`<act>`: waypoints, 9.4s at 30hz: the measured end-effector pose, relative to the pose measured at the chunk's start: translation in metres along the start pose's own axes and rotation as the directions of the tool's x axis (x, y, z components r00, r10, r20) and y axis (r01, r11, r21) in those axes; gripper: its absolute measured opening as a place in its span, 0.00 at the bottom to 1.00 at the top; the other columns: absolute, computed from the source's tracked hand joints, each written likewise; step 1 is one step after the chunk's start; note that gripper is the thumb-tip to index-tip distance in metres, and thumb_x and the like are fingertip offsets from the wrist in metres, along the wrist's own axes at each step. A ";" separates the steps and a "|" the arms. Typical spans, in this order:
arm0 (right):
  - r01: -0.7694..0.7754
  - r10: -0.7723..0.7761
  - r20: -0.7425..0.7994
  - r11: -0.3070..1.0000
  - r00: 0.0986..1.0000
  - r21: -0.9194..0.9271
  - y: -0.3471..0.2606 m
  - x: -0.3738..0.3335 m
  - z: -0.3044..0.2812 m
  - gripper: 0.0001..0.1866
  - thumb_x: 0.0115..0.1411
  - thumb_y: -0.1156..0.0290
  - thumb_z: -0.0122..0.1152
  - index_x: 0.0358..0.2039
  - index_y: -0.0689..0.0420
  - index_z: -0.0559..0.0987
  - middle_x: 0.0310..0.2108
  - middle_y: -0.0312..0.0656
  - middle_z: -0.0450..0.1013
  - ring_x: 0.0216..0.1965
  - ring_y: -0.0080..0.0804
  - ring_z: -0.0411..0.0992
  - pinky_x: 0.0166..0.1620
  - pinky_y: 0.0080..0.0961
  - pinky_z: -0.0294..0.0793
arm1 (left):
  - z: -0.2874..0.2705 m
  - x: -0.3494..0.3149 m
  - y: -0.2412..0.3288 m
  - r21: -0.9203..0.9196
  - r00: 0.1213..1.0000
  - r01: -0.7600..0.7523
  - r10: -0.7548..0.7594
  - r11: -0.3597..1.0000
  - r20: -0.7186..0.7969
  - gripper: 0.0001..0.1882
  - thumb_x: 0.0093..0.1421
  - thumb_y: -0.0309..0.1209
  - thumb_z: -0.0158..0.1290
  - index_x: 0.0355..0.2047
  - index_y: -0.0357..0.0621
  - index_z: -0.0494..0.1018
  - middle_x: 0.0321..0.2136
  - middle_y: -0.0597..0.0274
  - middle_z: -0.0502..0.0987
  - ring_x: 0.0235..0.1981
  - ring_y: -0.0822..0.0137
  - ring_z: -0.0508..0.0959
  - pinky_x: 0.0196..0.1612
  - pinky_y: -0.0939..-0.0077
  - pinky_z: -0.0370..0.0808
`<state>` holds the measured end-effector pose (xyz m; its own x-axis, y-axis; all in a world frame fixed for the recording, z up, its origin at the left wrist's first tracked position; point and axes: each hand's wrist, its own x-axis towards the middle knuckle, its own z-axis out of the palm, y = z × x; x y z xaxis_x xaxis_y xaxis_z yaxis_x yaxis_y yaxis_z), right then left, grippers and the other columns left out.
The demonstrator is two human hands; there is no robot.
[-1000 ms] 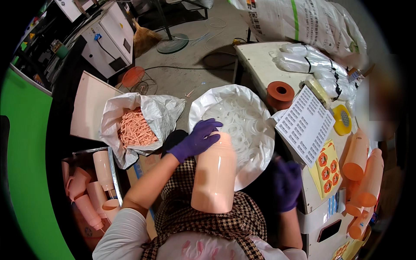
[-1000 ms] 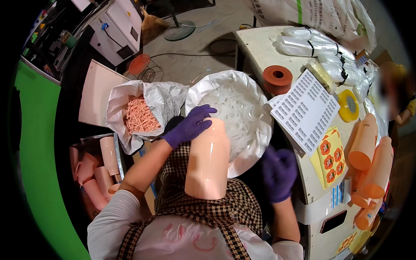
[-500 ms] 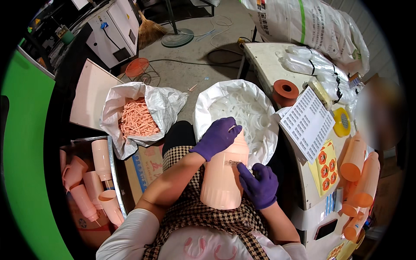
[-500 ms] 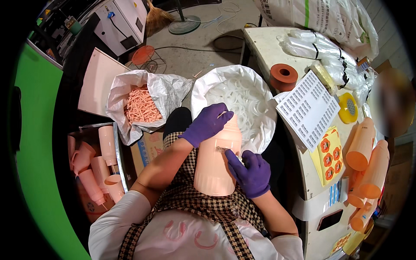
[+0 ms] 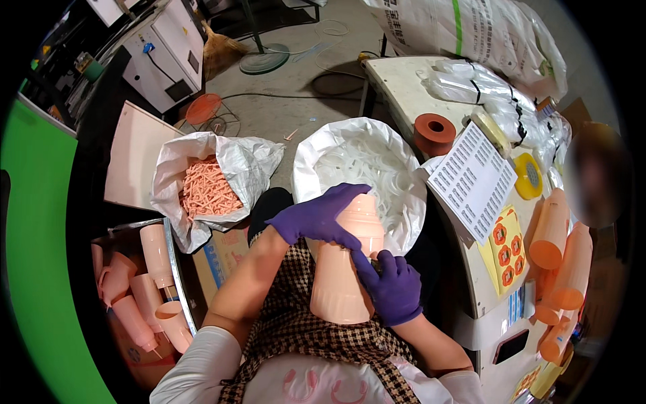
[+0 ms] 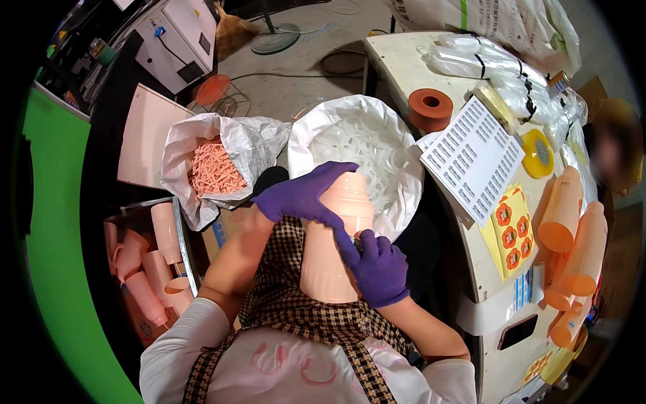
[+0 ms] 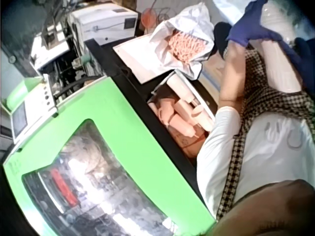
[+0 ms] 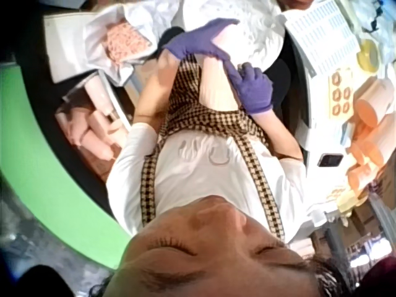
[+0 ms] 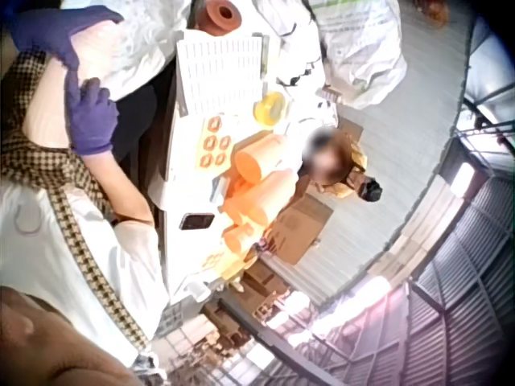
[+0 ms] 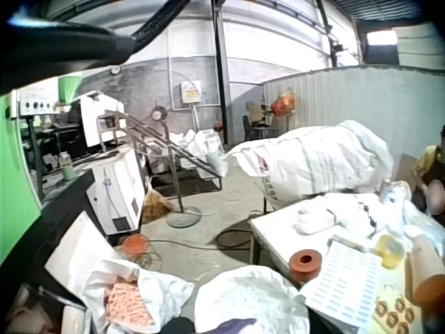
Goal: The person applies stickers to plastic bottles, then inserts a small tube into each bottle and places them into a bin.
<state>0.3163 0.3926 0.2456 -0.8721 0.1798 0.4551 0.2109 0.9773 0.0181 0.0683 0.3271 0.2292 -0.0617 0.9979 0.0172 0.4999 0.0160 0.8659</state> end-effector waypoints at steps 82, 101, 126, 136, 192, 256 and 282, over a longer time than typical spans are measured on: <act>-0.649 0.812 0.239 0.210 0.533 0.731 0.318 -0.149 -0.010 0.18 0.59 0.70 0.66 0.49 0.62 0.79 0.53 0.42 0.73 0.39 0.30 0.77 0.39 0.23 0.76 | 0.042 0.000 -0.026 -0.764 0.880 -0.038 -0.340 0.645 -0.330 0.16 0.67 0.32 0.53 0.49 0.32 0.75 0.45 0.54 0.79 0.46 0.66 0.78 0.53 0.69 0.75; -0.665 0.201 0.646 0.039 0.736 0.746 0.026 0.001 -0.009 0.09 0.62 0.72 0.66 0.40 0.63 0.82 0.30 0.36 0.79 0.32 0.18 0.74 0.38 0.19 0.74 | 0.036 -0.006 -0.021 -0.778 0.896 -0.040 -0.322 0.627 -0.306 0.16 0.65 0.35 0.55 0.49 0.38 0.76 0.40 0.59 0.79 0.41 0.72 0.78 0.48 0.75 0.76; -0.482 0.367 0.333 0.472 0.868 0.738 0.058 -0.073 0.009 0.32 0.65 0.71 0.54 0.70 0.52 0.60 0.66 0.54 0.62 0.62 0.47 0.69 0.64 0.33 0.67 | 0.017 0.033 0.005 0.146 0.776 -0.289 0.321 0.946 -0.543 0.13 0.69 0.33 0.52 0.48 0.36 0.72 0.48 0.56 0.74 0.49 0.64 0.76 0.53 0.69 0.75; -0.814 0.844 0.217 0.533 0.491 -0.233 0.408 -0.179 -0.073 0.24 0.65 0.68 0.53 0.61 0.57 0.71 0.51 0.47 0.76 0.52 0.40 0.74 0.54 0.36 0.73 | 0.034 -0.024 -0.011 -0.294 0.807 -0.144 -0.060 0.945 -0.588 0.11 0.67 0.23 0.52 0.49 0.34 0.71 0.47 0.56 0.74 0.49 0.61 0.78 0.55 0.65 0.77; -0.032 -0.375 0.281 0.551 0.883 0.834 -0.079 0.058 0.160 0.12 0.55 0.62 0.60 0.30 0.58 0.83 0.30 0.56 0.78 0.34 0.54 0.78 0.37 0.42 0.77 | 0.017 -0.196 0.069 0.670 0.898 0.297 0.039 0.680 -0.438 0.27 0.53 0.34 0.63 0.55 0.48 0.73 0.39 0.52 0.75 0.41 0.48 0.75 0.48 0.55 0.72; -0.038 -0.497 0.210 0.333 0.842 0.942 -0.072 0.104 0.057 0.13 0.52 0.69 0.63 0.37 0.60 0.79 0.40 0.52 0.77 0.39 0.50 0.77 0.40 0.41 0.76 | 0.027 -0.184 -0.033 0.114 0.786 0.181 -0.074 0.977 -0.613 0.74 0.32 0.35 0.73 0.73 0.37 0.35 0.54 0.55 0.70 0.55 0.57 0.73 0.61 0.64 0.68; 0.124 -0.111 -0.090 0.359 0.990 0.925 0.007 -0.001 0.045 0.20 0.58 0.78 0.58 0.52 0.56 0.76 0.51 0.50 0.74 0.50 0.47 0.74 0.53 0.37 0.73 | 0.042 -0.109 0.048 0.683 0.923 0.212 0.086 0.699 -0.375 0.46 0.41 0.51 0.69 0.55 0.34 0.68 0.51 0.47 0.72 0.57 0.43 0.71 0.65 0.40 0.59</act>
<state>0.2990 0.4043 0.2055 -0.8470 0.0591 0.5284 -0.4412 0.4765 -0.7605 0.1349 0.2216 0.2478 -0.3378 0.8993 0.2778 0.9263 0.2654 0.2675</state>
